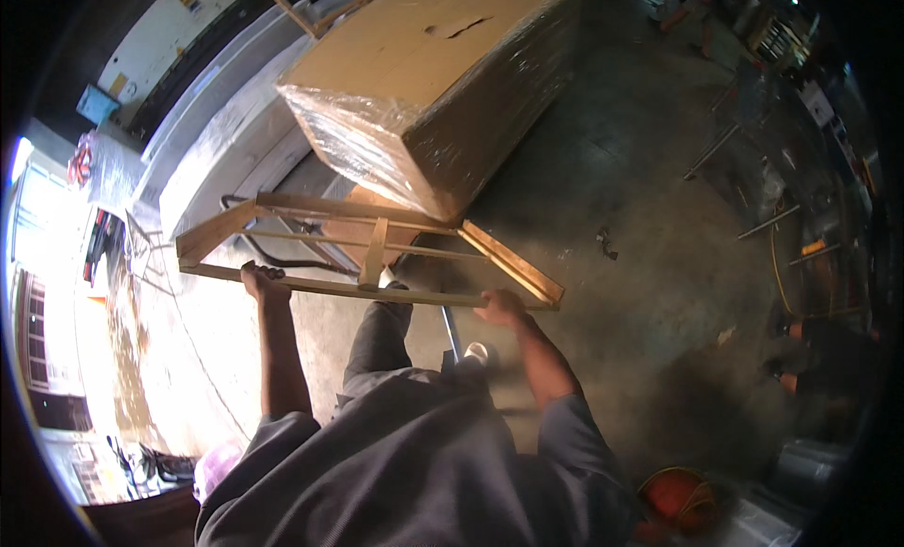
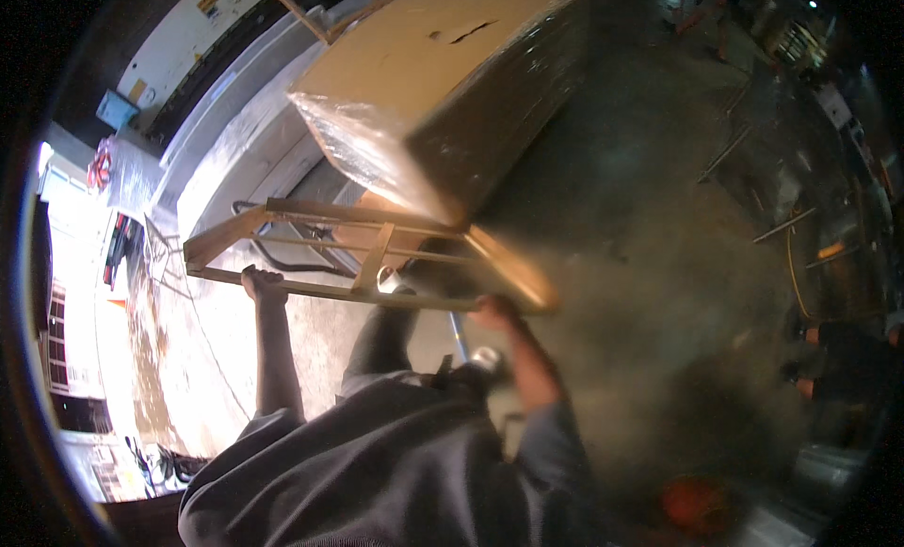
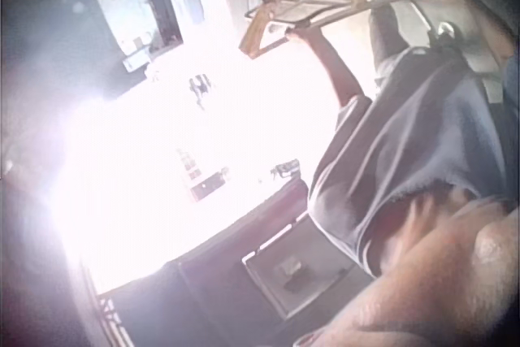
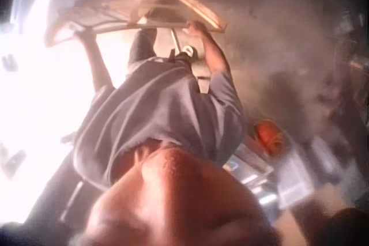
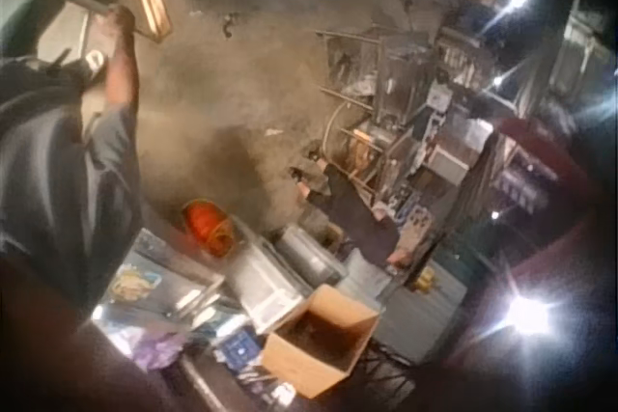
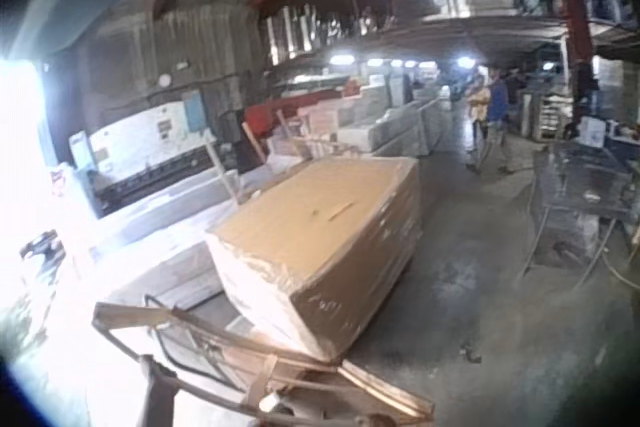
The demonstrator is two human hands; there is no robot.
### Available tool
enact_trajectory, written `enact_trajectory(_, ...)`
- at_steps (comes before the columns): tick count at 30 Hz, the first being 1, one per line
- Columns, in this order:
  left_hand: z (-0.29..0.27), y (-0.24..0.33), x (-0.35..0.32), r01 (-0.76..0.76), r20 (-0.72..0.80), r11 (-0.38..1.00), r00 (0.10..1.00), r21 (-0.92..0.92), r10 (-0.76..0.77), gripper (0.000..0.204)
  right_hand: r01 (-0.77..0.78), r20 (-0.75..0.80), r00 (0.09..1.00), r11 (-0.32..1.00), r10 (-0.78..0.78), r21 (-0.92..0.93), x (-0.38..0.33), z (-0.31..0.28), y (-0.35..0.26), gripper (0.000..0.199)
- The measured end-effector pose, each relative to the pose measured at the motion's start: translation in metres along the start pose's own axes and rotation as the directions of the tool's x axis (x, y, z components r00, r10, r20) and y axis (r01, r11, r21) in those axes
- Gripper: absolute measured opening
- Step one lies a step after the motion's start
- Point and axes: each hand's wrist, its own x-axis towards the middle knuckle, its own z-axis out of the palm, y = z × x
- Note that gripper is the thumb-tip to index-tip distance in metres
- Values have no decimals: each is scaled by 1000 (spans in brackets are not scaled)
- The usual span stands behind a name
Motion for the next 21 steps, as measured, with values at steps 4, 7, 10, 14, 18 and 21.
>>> enact_trajectory(4, 0, -2, -87, 22, -51, 1000, 998, -17, -22, 22, 34, -26, 999, 999, -35, -15, -24, 11, 35, 48)
enact_trajectory(7, -16, -19, -140, -10, -7, 1000, 1000, -23, 10, 23, 89, -76, 993, 996, -90, -18, -36, 13, 59, 41)
enact_trajectory(10, -9, -20, -160, -1, -11, 999, 1000, -38, 1, 23, 103, -9, 995, 995, -103, -2, -37, 11, 77, 35)
enact_trajectory(14, -14, -24, -170, 26, 63, 999, 998, -36, -24, 23, 103, -113, 989, 994, -99, 36, -32, 9, 91, 33)
enact_trajectory(18, -1, -21, -145, -48, 108, 998, 993, -35, 52, 25, 82, -222, 972, 996, -74, 23, -23, 6, 86, 33)
enact_trajectory(21, 14, 6, -95, -58, 126, 998, 990, -2, 58, 27, 158, -253, 957, 986, -140, 53, -14, 2, 60, 36)
